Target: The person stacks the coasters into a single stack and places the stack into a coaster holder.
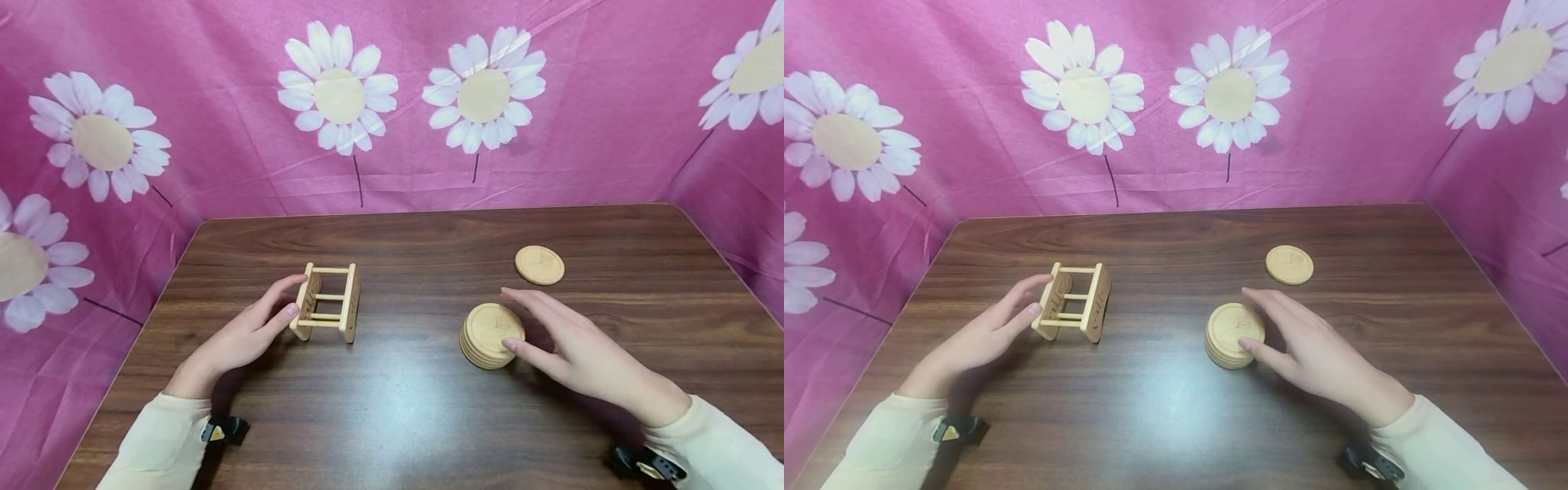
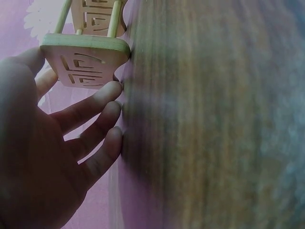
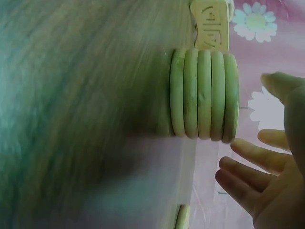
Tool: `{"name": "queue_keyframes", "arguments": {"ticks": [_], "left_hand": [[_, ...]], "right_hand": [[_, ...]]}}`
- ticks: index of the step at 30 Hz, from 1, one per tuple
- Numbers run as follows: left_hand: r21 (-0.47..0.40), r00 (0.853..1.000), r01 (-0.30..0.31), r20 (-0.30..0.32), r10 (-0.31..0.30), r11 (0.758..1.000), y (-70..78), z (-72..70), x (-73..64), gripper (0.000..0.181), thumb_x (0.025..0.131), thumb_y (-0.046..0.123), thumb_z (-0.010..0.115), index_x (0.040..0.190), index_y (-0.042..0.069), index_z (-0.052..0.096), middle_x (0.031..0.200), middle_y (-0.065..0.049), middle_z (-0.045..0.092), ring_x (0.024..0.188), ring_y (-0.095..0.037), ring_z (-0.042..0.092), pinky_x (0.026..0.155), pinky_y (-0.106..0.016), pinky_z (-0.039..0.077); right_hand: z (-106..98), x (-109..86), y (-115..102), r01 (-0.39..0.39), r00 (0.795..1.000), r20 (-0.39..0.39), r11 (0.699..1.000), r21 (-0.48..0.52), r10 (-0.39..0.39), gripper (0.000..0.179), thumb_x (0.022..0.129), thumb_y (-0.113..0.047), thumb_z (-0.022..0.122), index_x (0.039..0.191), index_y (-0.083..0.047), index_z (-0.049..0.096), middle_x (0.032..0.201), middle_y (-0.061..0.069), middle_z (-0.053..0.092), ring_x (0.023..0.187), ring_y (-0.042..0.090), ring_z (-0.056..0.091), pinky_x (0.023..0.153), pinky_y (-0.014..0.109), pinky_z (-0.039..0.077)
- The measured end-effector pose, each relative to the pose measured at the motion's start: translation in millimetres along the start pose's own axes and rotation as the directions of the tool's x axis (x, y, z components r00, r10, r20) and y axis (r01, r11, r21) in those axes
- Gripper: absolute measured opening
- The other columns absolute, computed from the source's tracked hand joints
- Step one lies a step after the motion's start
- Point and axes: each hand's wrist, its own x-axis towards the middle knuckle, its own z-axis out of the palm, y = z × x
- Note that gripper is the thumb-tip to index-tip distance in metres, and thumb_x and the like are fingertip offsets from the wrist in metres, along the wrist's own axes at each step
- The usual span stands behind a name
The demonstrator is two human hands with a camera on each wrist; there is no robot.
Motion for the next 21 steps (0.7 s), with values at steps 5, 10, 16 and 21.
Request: {"name": "queue_keyframes", "arguments": {"ticks": [5, 10, 16, 21], "left_hand": [[0.001, 1.0, -0.001, -0.001, 0.001, 1.0, -0.6, -0.1, -0.2, 0.048, 0.103, 0.033, 0.041, 0.147, 0.037, 0.025, 0.12, -0.002, 0.06, 0.11, -0.016, 0.057, 0.092, -0.045, 0.044], [-0.003, 1.0, -0.003, -0.003, 0.003, 1.0, -1.0, 0.3, 0.2, 0.048, 0.103, 0.032, 0.041, 0.147, 0.037, 0.025, 0.12, -0.002, 0.06, 0.109, -0.015, 0.057, 0.093, -0.044, 0.044], [-0.009, 1.0, -0.003, -0.001, 0.003, 1.0, -0.8, 1.0, 0.8, 0.048, 0.103, 0.032, 0.041, 0.148, 0.036, 0.025, 0.12, -0.002, 0.06, 0.109, -0.014, 0.057, 0.092, -0.043, 0.044], [-0.013, 1.0, -0.001, 0.001, 0.001, 1.0, -0.7, 0.5, 1.2, 0.048, 0.103, 0.032, 0.041, 0.147, 0.037, 0.025, 0.12, -0.004, 0.06, 0.11, -0.017, 0.057, 0.093, -0.046, 0.043]], "right_hand": [[-1, -2.2, 6, -0.027, 1.0, -0.013, 1.0, -0.003, 0.027, 0.065, 0.082, -0.025, 0.075, 0.14, -0.02, 0.046, 0.135, -0.001, 0.053, 0.123, 0.017, 0.048, 0.105, 0.007, 0.019], [1, -4.0, 11, -0.05, 0.999, -0.011, 0.999, -0.013, 0.05, 0.061, 0.083, -0.026, 0.074, 0.139, -0.02, 0.049, 0.133, -0.001, 0.054, 0.122, 0.019, 0.049, 0.106, 0.007, 0.018], [2, -2.3, 16, -0.056, 0.998, -0.029, 0.998, -0.031, 0.055, 0.06, 0.083, -0.025, 0.075, 0.137, -0.019, 0.051, 0.131, 0.0, 0.055, 0.122, 0.019, 0.05, 0.106, 0.007, 0.018], [2, -0.5, 18, -0.046, 0.998, -0.038, 0.999, -0.027, 0.045, 0.06, 0.082, -0.024, 0.076, 0.136, -0.017, 0.052, 0.13, 0.001, 0.056, 0.121, 0.019, 0.051, 0.106, 0.007, 0.019]]}}
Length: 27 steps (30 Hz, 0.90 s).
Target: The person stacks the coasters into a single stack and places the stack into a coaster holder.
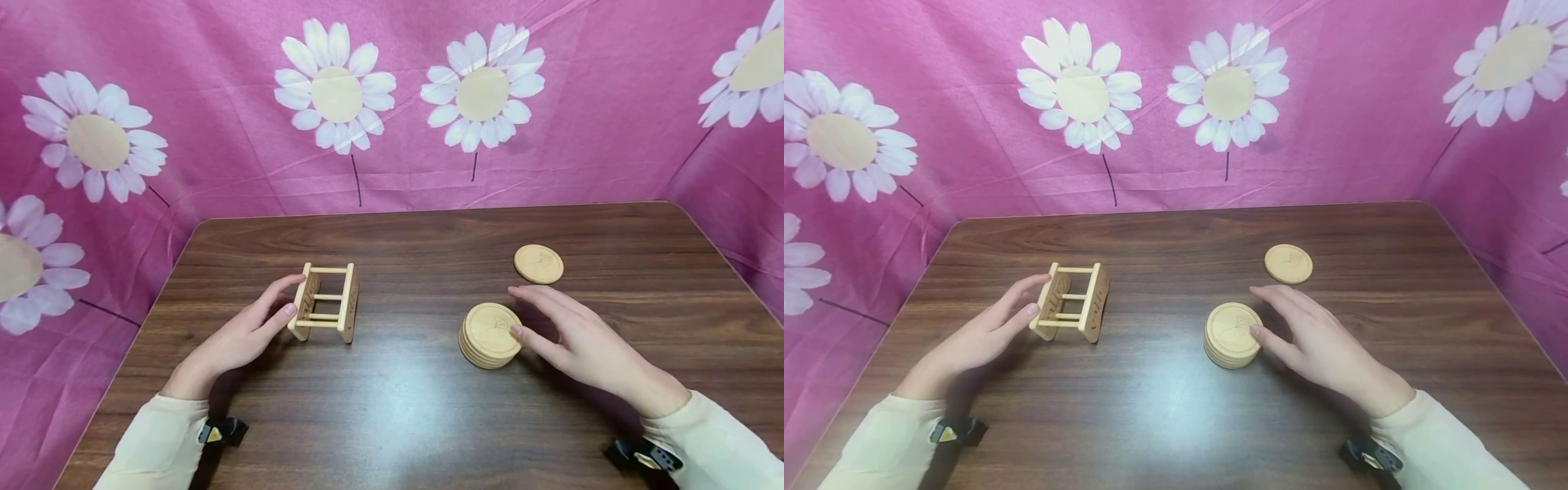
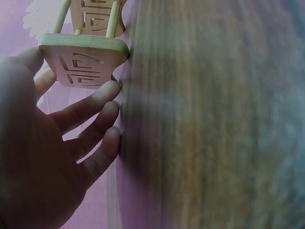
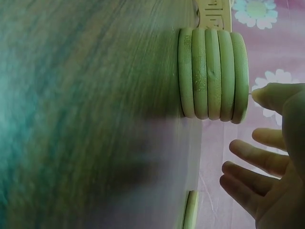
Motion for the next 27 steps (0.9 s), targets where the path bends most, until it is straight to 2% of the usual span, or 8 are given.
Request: {"name": "queue_keyframes", "arguments": {"ticks": [11, 18, 24, 27], "left_hand": [[0.009, 1.0, -0.001, 0.001, 0.001, 1.0, 0.3, -0.6, -0.6, 0.048, 0.103, 0.032, 0.041, 0.147, 0.038, 0.024, 0.121, -0.004, 0.059, 0.111, -0.018, 0.057, 0.093, -0.048, 0.043], [0.009, 1.0, -0.001, -0.001, 0.001, 1.0, -0.2, -0.3, -1.2, 0.048, 0.103, 0.032, 0.041, 0.147, 0.039, 0.024, 0.12, -0.004, 0.059, 0.111, -0.019, 0.056, 0.093, -0.049, 0.043], [0.006, 1.0, -0.004, -0.001, 0.004, 1.0, 0.3, -0.1, -1.1, 0.048, 0.103, 0.032, 0.041, 0.147, 0.038, 0.024, 0.12, -0.004, 0.06, 0.11, -0.018, 0.057, 0.093, -0.047, 0.043], [0.006, 1.0, -0.009, -0.001, 0.009, 1.0, 0.7, -0.1, -0.8, 0.048, 0.103, 0.031, 0.041, 0.147, 0.037, 0.024, 0.12, -0.003, 0.06, 0.11, -0.017, 0.057, 0.093, -0.047, 0.044]], "right_hand": [[-7, 5.3, 7, -0.028, 0.998, -0.048, 1.0, 0.013, 0.029, 0.061, 0.08, -0.019, 0.078, 0.134, -0.009, 0.052, 0.129, 0.006, 0.057, 0.116, 0.024, 0.054, 0.102, 0.004, 0.02], [-10, 10.1, 15, -0.04, 0.997, -0.072, 0.999, 0.012, 0.04, 0.064, 0.078, -0.014, 0.078, 0.136, -0.014, 0.051, 0.128, 0.004, 0.059, 0.105, 0.023, 0.061, 0.097, 0.001, 0.023], [-12, 14.2, 22, -0.033, 0.994, -0.102, 0.999, -0.002, 0.032, 0.061, 0.076, -0.011, 0.078, 0.132, -0.012, 0.054, 0.123, 0.006, 0.062, 0.11, 0.025, 0.057, 0.101, 0.007, 0.023], [-13, 16.9, 27, -0.043, 0.994, -0.103, 0.999, -0.018, 0.041, 0.06, 0.077, -0.012, 0.078, 0.132, -0.011, 0.054, 0.12, 0.008, 0.062, 0.111, 0.026, 0.056, 0.101, 0.012, 0.028]]}}
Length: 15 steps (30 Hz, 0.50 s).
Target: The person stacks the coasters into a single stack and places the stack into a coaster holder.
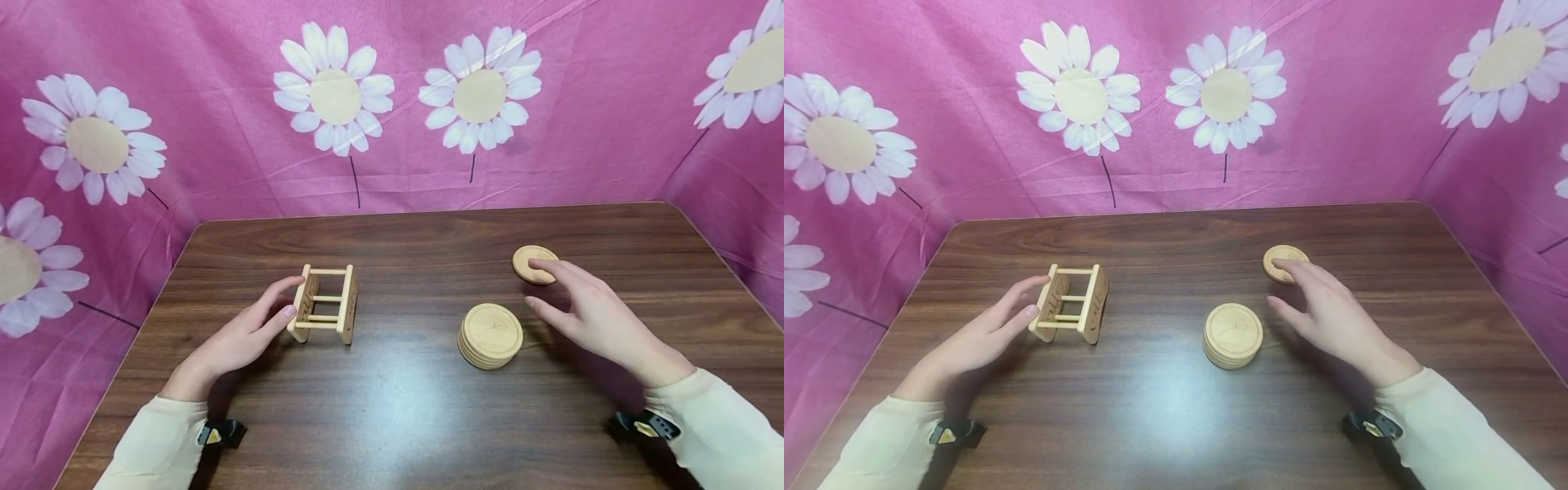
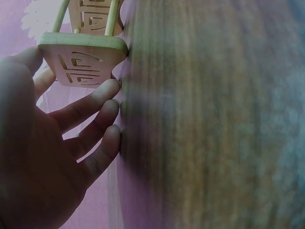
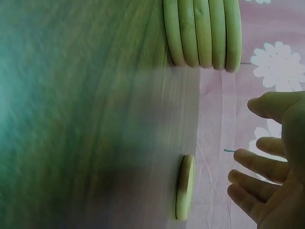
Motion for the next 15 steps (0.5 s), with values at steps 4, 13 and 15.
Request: {"name": "queue_keyframes", "arguments": {"ticks": [4, 13, 15], "left_hand": [[0.003, 1.0, -0.005, -0.002, 0.005, 1.0, 0.7, -0.1, -0.1, 0.048, 0.103, 0.031, 0.041, 0.147, 0.036, 0.025, 0.12, -0.003, 0.06, 0.11, -0.017, 0.057, 0.093, -0.047, 0.044], [0.003, 1.0, 0.0, -0.003, 0.0, 1.0, 1.8, -0.1, -0.6, 0.048, 0.103, 0.031, 0.041, 0.147, 0.036, 0.025, 0.12, -0.004, 0.06, 0.111, -0.018, 0.057, 0.094, -0.049, 0.043], [0.002, 1.0, 0.0, -0.002, 0.0, 1.0, 1.7, -0.2, -0.6, 0.048, 0.103, 0.031, 0.041, 0.147, 0.036, 0.025, 0.12, -0.004, 0.06, 0.111, -0.019, 0.057, 0.094, -0.049, 0.042]], "right_hand": [[-1, 3.0, 5, -0.03, 0.999, 0.021, 0.999, -0.025, 0.03, 0.061, 0.078, -0.015, 0.077, 0.134, -0.01, 0.052, 0.123, 0.013, 0.06, 0.115, 0.031, 0.055, 0.101, 0.033, 0.037], [-1, 6.7, 18, -0.06, 0.997, 0.047, 0.998, -0.028, 0.061, 0.062, 0.079, -0.015, 0.076, 0.134, -0.004, 0.05, 0.121, 0.016, 0.06, 0.115, 0.034, 0.054, 0.094, 0.049, 0.039], [-1, 7.2, 21, -0.054, 0.998, 0.042, 0.998, -0.027, 0.055, 0.061, 0.079, -0.015, 0.076, 0.133, -0.002, 0.051, 0.12, 0.016, 0.061, 0.113, 0.034, 0.055, 0.093, 0.048, 0.039]]}}
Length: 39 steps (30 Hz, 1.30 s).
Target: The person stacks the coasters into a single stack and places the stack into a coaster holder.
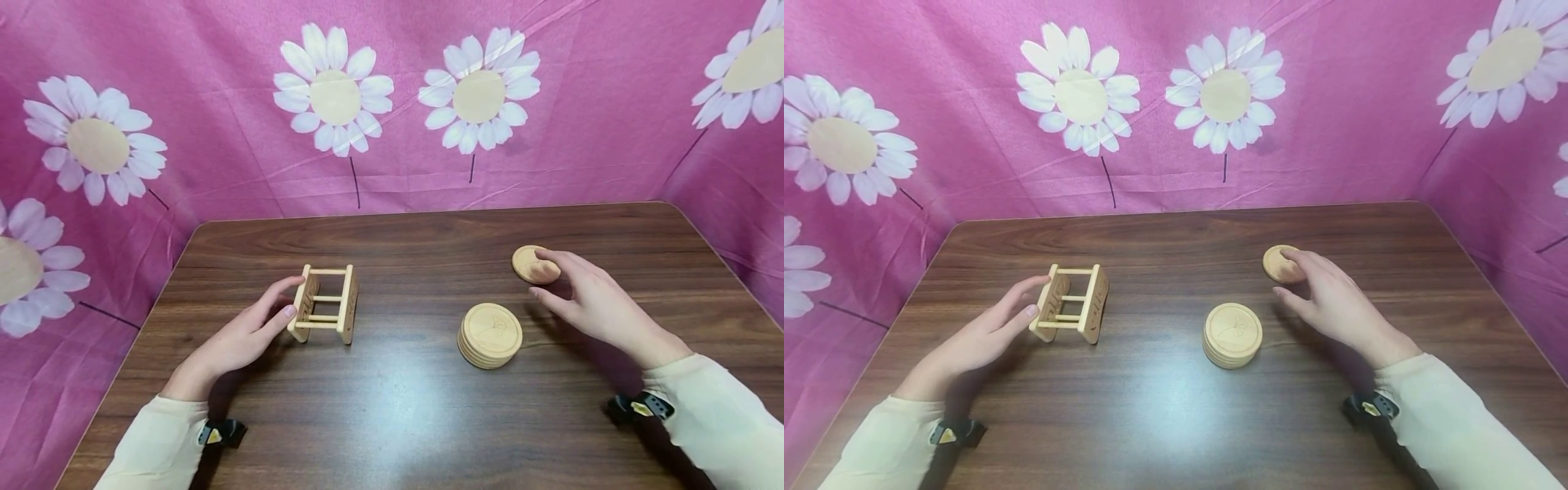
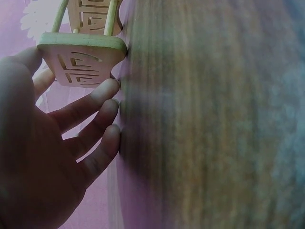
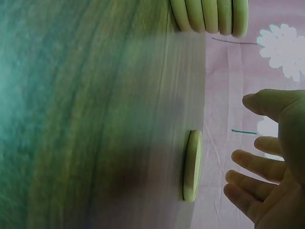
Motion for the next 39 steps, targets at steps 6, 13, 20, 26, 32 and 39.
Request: {"name": "queue_keyframes", "arguments": {"ticks": [6, 13, 20, 26, 32, 39], "left_hand": [[0.001, 1.0, 0.001, 0.003, -0.001, 1.0, -0.2, -0.2, 0.7, 0.048, 0.103, 0.032, 0.041, 0.148, 0.036, 0.024, 0.12, -0.003, 0.06, 0.111, -0.016, 0.057, 0.094, -0.047, 0.043], [-0.009, 1.0, 0.007, 0.009, -0.007, 1.0, -2.3, 0.3, -0.5, 0.048, 0.103, 0.032, 0.041, 0.147, 0.038, 0.024, 0.12, -0.004, 0.06, 0.111, -0.019, 0.057, 0.094, -0.048, 0.042], [-0.01, 1.0, 0.009, 0.011, -0.009, 1.0, -2.9, 0.3, 0.2, 0.048, 0.103, 0.033, 0.041, 0.147, 0.038, 0.024, 0.121, -0.003, 0.059, 0.111, -0.018, 0.056, 0.094, -0.048, 0.043], [-0.004, 1.0, 0.008, 0.011, -0.008, 1.0, -3.5, 0.8, 0.6, 0.048, 0.103, 0.034, 0.041, 0.147, 0.038, 0.024, 0.121, -0.002, 0.059, 0.111, -0.017, 0.056, 0.094, -0.046, 0.043], [-0.013, 1.0, 0.004, 0.011, -0.004, 1.0, -4.8, 0.9, 0.2, 0.048, 0.103, 0.033, 0.041, 0.147, 0.037, 0.024, 0.121, -0.002, 0.059, 0.112, -0.018, 0.056, 0.094, -0.046, 0.043], [-0.016, 1.0, 0.011, 0.014, -0.011, 1.0, -3.2, 0.9, 0.2, 0.048, 0.103, 0.032, 0.041, 0.148, 0.037, 0.024, 0.122, -0.003, 0.059, 0.113, -0.019, 0.056, 0.094, -0.048, 0.042]], "right_hand": [[0, 1.4, 4, -0.018, 1.0, 0.004, 1.0, 0.01, 0.018, 0.06, 0.08, -0.017, 0.076, 0.133, -0.002, 0.05, 0.121, 0.018, 0.06, 0.113, 0.036, 0.054, 0.093, 0.05, 0.039], [0, 2.8, 5, -0.039, 0.999, 0.037, 0.999, 0.015, 0.039, 0.061, 0.081, -0.021, 0.075, 0.132, 0.0, 0.05, 0.122, 0.02, 0.058, 0.115, 0.038, 0.052, 0.094, 0.053, 0.038], [2, 2.7, 13, -0.095, 0.985, 0.142, 0.995, 0.006, 0.093, 0.08, 0.079, -0.032, 0.078, 0.14, 0.001, 0.038, 0.131, 0.026, 0.049, 0.121, 0.045, 0.045, 0.096, 0.058, 0.036], [5, 1.9, 21, -0.136, 0.972, 0.185, 0.99, -0.044, 0.142, 0.086, 0.081, -0.039, 0.075, 0.142, 0.004, 0.031, 0.134, 0.031, 0.042, 0.121, 0.05, 0.043, 0.093, 0.064, 0.036], [8, 2.5, 27, -0.17, 0.964, 0.2, 0.984, -0.048, 0.176, 0.085, 0.082, -0.039, 0.074, 0.142, 0.004, 0.032, 0.135, 0.032, 0.042, 0.123, 0.049, 0.041, 0.096, 0.063, 0.034], [13, 5.1, 33, -0.141, 0.971, 0.188, 0.988, -0.064, 0.15, 0.084, 0.082, -0.037, 0.074, 0.142, 0.006, 0.032, 0.132, 0.033, 0.044, 0.121, 0.049, 0.043, 0.095, 0.063, 0.035]]}}
